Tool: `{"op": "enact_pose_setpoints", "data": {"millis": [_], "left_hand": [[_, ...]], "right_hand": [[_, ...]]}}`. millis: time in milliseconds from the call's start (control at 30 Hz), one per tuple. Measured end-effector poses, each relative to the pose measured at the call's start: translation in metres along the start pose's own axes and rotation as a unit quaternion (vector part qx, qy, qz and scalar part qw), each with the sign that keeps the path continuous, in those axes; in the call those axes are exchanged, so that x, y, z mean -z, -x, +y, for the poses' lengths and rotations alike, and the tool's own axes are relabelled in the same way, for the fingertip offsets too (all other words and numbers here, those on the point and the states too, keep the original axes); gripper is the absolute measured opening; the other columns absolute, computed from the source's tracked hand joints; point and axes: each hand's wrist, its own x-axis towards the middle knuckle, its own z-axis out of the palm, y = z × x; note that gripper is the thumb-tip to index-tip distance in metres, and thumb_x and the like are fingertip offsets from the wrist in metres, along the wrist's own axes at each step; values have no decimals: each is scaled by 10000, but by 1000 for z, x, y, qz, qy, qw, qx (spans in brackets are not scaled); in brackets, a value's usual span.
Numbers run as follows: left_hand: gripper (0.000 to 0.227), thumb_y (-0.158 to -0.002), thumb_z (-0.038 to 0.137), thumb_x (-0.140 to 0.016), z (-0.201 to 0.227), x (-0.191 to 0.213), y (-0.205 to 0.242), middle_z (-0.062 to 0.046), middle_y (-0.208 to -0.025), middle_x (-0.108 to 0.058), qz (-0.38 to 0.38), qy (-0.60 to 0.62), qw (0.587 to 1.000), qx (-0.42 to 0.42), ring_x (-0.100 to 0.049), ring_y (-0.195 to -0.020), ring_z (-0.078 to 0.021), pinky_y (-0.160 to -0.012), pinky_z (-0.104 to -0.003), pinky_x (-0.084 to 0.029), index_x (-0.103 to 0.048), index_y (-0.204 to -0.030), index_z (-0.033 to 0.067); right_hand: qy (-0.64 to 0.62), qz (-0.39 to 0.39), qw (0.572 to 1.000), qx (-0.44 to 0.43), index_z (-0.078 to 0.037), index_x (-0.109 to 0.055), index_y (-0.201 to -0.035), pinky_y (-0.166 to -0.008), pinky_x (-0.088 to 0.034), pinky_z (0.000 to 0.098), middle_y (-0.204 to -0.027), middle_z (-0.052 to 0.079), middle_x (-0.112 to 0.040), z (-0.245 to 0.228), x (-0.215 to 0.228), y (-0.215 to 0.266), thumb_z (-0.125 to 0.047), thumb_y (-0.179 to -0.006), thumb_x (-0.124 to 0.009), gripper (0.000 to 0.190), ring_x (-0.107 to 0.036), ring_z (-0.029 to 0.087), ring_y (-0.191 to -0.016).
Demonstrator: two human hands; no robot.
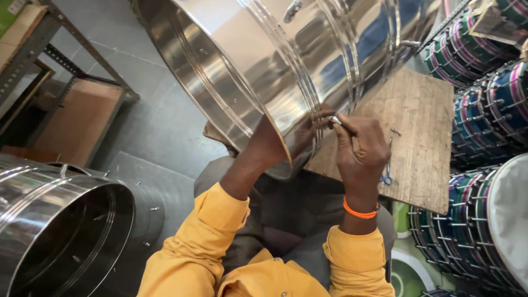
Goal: The person attaches metal lugs to a large stainless steel drum shell using a pair of pliers. They pick up each lug, position it on the shell, and use the pliers to secure it in place. The person rotates the shell periodically to access different attachment points.
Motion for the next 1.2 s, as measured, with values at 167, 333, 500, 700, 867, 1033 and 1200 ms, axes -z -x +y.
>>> {"op": "enact_pose_setpoints", "data": {"millis": [167, 333, 500, 700, 867, 1033, 1200], "left_hand": [[336, -1050, 95, -581, 1, -5, -2, -93, -1292, -685, -21, 88, 994, 56, -672, -1204, -174, -1051, -343, -556, -571, -1370, -7], [344, -1050, 173, -608, -6, -7, -3, -58, -1333, -652, 6, 50, 999, -3, -657, -1273, -194, -1095, -356, -562, -548, -1370, 62], [300, -1002, 225, -687, -2, -3, -6, -102, -1206, -717, 2, -190, 981, -43, -680, -1142, -273, -990, -411, -538, -681, -1279, 112], [267, -1014, 254, -695, 7, 0, -9, -75, -1168, -720, 22, -212, 976, -32, -705, -1105, -270, -975, -399, -556, -693, -1264, 159], [322, -1037, 242, -661, -21, -1, 0, -86, -1234, -715, -28, -143, 989, -30, -705, -1131, -262, -978, -386, -551, -659, -1340, 133], [337, -1109, 250, -572, -83, -33, 10, -102, -1374, -678, -17, 12, 1000, 3, -652, -1267, -200, -1093, -363, -521, -615, -1416, 117], [470, -1100, 322, -532, -97, -52, 0, -56, -1327, -615, -53, 250, 961, 102, -587, -1190, -149, -1047, -328, -489, -495, -1498, 74]], "right_hand": [[1, 3, 1000, -9, -6, -720, -1134, -824, -566, 330, -1057, 129, -699, -1, -1, 1, 33, -969, -789, 183, -702, 242, -934], [7, 6, 1000, 0, -8, -718, -1139, -842, -562, 334, -1062, 127, -698, -1, -1, 1, 34, -972, -791, 187, -698, 241, -951], [0, 4, 1000, -8, -12, -717, -1147, -840, -563, 332, -1069, 128, -698, 0, -1, 2, 31, -984, -788, 183, -699, 238, -951], [3, 0, 1000, -4, -14, -720, -1148, -833, -563, 332, -1066, 126, -694, 1, -1, 1, 28, -983, -790, 184, -697, 230, -949], [-4, 1, 1000, -19, -14, -729, -1150, -813, -558, 326, -1055, 121, -700, 0, -1, 2, 16, -981, -792, 183, -696, 213, -920], [6, 8, 1000, 20, -28, -737, -1152, -849, -563, 328, -1092, 115, -702, -4, 3, -4, -2, -983, -802, 182, -700, 221, -928], [7, -21, 999, -42, -16, -723, -1143, -729, -538, 301, -927, 93, -693, -9, 4, -12, 6, -954, -774, 197, -670, 169, -781]]}}
